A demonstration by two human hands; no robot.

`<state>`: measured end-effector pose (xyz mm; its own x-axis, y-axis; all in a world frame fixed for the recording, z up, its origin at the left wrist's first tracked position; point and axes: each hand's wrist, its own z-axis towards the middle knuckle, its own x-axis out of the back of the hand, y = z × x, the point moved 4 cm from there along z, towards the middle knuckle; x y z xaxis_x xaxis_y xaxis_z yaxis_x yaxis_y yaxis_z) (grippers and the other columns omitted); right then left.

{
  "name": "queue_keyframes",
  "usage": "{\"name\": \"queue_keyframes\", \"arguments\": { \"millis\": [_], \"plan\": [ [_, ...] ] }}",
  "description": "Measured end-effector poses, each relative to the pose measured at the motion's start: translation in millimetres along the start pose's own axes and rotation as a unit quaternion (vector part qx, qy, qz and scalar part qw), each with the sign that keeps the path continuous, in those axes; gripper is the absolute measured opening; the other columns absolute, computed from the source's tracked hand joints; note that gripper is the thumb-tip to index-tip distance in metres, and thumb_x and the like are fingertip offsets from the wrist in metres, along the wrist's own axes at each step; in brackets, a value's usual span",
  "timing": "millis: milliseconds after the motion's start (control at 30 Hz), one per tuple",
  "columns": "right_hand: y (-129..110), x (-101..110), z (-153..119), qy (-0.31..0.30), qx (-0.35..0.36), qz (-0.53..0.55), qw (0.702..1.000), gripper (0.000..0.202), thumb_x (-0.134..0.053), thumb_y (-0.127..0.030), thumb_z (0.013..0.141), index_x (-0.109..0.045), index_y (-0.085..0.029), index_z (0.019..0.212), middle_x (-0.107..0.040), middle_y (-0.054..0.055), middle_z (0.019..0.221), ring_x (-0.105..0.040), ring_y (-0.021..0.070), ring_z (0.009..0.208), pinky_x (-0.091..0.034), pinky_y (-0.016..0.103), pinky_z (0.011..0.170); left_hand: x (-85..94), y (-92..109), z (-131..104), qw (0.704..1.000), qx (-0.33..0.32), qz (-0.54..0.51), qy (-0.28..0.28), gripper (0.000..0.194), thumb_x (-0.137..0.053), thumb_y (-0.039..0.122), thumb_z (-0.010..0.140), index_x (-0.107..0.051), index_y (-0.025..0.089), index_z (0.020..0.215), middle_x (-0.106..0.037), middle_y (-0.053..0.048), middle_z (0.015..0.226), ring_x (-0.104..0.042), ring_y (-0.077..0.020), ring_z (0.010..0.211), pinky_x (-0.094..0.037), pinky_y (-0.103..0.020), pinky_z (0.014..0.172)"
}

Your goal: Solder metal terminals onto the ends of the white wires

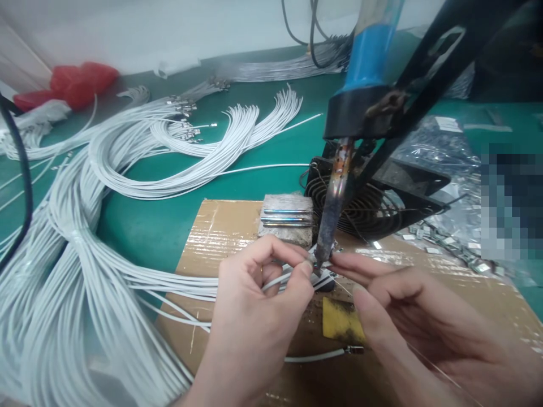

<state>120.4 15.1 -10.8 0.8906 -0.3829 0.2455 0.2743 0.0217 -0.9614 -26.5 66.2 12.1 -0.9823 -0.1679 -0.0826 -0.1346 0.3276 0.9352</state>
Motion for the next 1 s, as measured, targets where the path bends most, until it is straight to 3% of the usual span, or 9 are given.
{"name": "queue_keyframes", "arguments": {
  "millis": [200,333,533,700,1000],
  "plan": [
    [-2.1,-2.2,-3.4,0.025,-0.038,0.007,0.999,0.023,-0.073,-0.036,0.09,-0.066,-0.025,0.072,-0.082,0.004,0.11,-0.081,0.0189,0.089,-0.064,0.017,0.074,0.2,-0.8,-0.1,1.0,-0.002,0.011,-0.001,0.011,-0.075,0.012,0.069,-0.068,0.016,0.06,-0.074,0.0,0.068,-0.062,-0.0078,0.059,-0.046,-0.011,0.051],
    [-2.0,-1.5,-3.1,0.025,-0.046,0.009,0.999,0.023,-0.072,-0.036,0.092,-0.064,-0.026,0.072,-0.081,-0.002,0.111,-0.08,0.0142,0.09,-0.06,0.011,0.079,-0.2,-1.0,1.0,0.999,-0.006,0.034,0.002,0.012,-0.073,0.014,0.07,-0.067,0.017,0.06,-0.073,-0.001,0.067,-0.058,-0.0093,0.057,-0.041,-0.014,0.046],
    [1.2,0.7,3.4,-0.035,0.055,-0.009,0.998,0.017,-0.069,-0.027,0.095,-0.064,-0.028,0.079,-0.082,-0.005,0.11,-0.081,0.0124,0.095,-0.058,0.01,0.086,2.3,-2.2,0.0,0.999,-0.012,0.038,-0.011,0.013,-0.074,0.013,0.072,-0.067,0.018,0.062,-0.073,0.001,0.068,-0.064,-0.0106,0.065,-0.046,-0.014,0.053],
    [2.4,3.4,5.1,-0.055,0.059,-0.009,0.997,0.018,-0.067,-0.024,0.097,-0.063,-0.027,0.079,-0.082,-0.004,0.112,-0.081,0.0136,0.096,-0.059,0.012,0.088,6.0,-6.0,-0.3,0.998,-0.013,0.044,-0.038,0.014,-0.075,0.011,0.078,-0.068,0.018,0.068,-0.075,0.003,0.076,-0.064,-0.0069,0.066,-0.049,-0.012,0.059],
    [0.4,3.0,5.7,-0.056,0.054,-0.017,0.997,0.018,-0.07,-0.025,0.096,-0.065,-0.027,0.079,-0.082,-0.001,0.111,-0.081,0.016,0.1,-0.06,0.014,0.089,4.2,-2.6,-2.2,0.998,-0.016,0.043,-0.037,0.015,-0.074,0.01,0.079,-0.067,0.018,0.069,-0.076,0.002,0.078,-0.066,-0.0088,0.07,-0.051,-0.014,0.062]
  ]
}}
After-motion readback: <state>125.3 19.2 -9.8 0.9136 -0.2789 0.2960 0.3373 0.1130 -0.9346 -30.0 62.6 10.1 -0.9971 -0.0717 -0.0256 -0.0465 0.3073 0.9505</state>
